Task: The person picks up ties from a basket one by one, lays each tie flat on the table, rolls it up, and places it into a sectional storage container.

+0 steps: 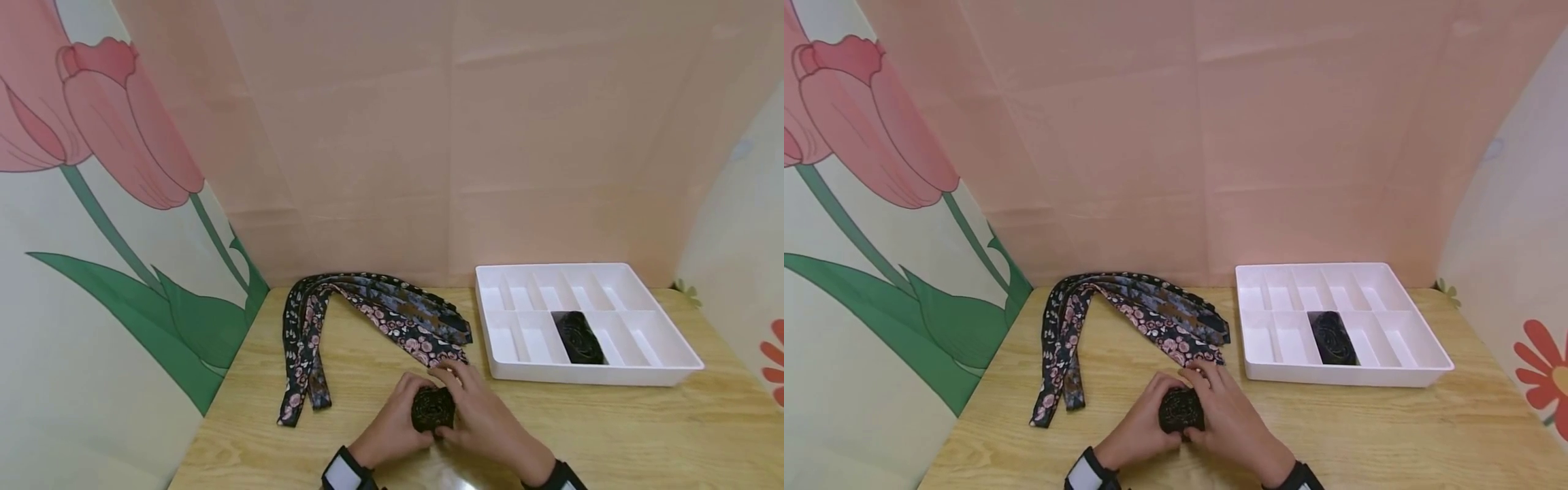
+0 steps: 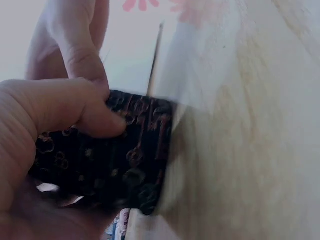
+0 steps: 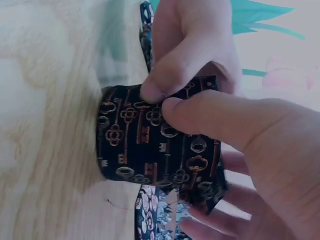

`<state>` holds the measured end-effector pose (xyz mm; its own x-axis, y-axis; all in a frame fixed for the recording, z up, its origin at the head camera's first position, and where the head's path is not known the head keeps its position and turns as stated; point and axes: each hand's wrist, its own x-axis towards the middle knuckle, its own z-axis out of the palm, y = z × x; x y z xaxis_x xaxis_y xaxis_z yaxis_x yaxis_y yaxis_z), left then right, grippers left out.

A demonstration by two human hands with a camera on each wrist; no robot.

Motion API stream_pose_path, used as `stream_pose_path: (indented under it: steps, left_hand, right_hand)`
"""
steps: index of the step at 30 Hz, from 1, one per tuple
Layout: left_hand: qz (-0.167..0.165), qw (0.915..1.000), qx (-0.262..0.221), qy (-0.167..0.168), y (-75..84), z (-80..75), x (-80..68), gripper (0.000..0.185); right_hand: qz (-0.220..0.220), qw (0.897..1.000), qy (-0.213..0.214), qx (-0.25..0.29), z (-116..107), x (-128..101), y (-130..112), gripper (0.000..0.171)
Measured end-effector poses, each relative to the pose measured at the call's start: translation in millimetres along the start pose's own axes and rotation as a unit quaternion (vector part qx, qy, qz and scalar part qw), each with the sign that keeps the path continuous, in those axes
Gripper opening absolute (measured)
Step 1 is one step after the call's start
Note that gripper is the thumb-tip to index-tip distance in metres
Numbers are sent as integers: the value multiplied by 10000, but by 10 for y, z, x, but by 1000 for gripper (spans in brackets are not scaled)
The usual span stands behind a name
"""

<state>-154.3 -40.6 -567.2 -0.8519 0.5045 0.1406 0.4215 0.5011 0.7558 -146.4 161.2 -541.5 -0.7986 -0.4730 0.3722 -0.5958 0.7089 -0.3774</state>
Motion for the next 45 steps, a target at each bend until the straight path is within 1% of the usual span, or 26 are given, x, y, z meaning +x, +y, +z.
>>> stream_pose_path:
  steps: [1,2,4,6,8,12,14,16,19,23,27,30,32,34,38,41,45]
  left_hand:
    - [-18,10000,-62,-44,-8,0,-3,77]
    - [-42,9999,-135,-84,-16,1,-6,78]
    - [-76,9994,-306,-126,-38,3,-15,80]
    - [-137,9987,-461,-164,-57,1,-28,78]
    - [-97,9985,-520,-159,-75,-4,-37,74]
    - [-162,9976,-665,-91,-106,-2,-49,69]
    - [-278,9958,-868,-71,-122,6,-57,69]
    - [-386,9932,-1100,-70,-133,13,-63,70]
    - [-397,9901,-1342,-100,-135,21,-66,69]
    - [-246,9877,-1534,-147,-130,34,-57,68]
    - [-81,9789,-2035,-162,-150,27,-4,68]
    - [-88,9745,-2244,13,-165,-17,81,64]
    - [-136,9758,-2172,189,-170,-60,158,57]
    - [-169,9798,-1964,334,-171,-99,249,49]
    - [-50,9849,-1641,541,-131,-145,451,37]
    - [67,9871,-1492,584,-70,-147,592,30]
    - [120,9874,-1492,505,-12,-92,773,25]
  right_hand:
    - [-2,9999,-99,-28,10,-6,1,91]
    - [9,9998,-222,18,18,-11,-1,89]
    - [5,9992,-391,112,35,-24,-7,79]
    - [26,9987,-469,193,51,-34,-9,72]
    - [57,9983,-518,257,59,-35,0,66]
    - [200,9949,-811,568,58,-41,37,67]
    - [308,9920,-954,765,62,-47,49,68]
    - [380,9905,-950,919,77,-47,60,70]
    - [381,9919,-796,912,107,-44,74,68]
    - [513,9935,-605,820,138,-48,92,60]
    - [967,9912,-308,856,119,-37,93,59]
    - [1329,9876,-1,840,58,-11,92,62]
    - [1487,9857,251,757,-7,13,111,65]
    - [1576,9837,542,671,-99,43,155,66]
    - [1751,9776,1035,533,-328,107,300,64]
    - [1942,9717,1260,468,-480,132,421,63]
    - [2181,9635,1510,355,-608,144,560,64]
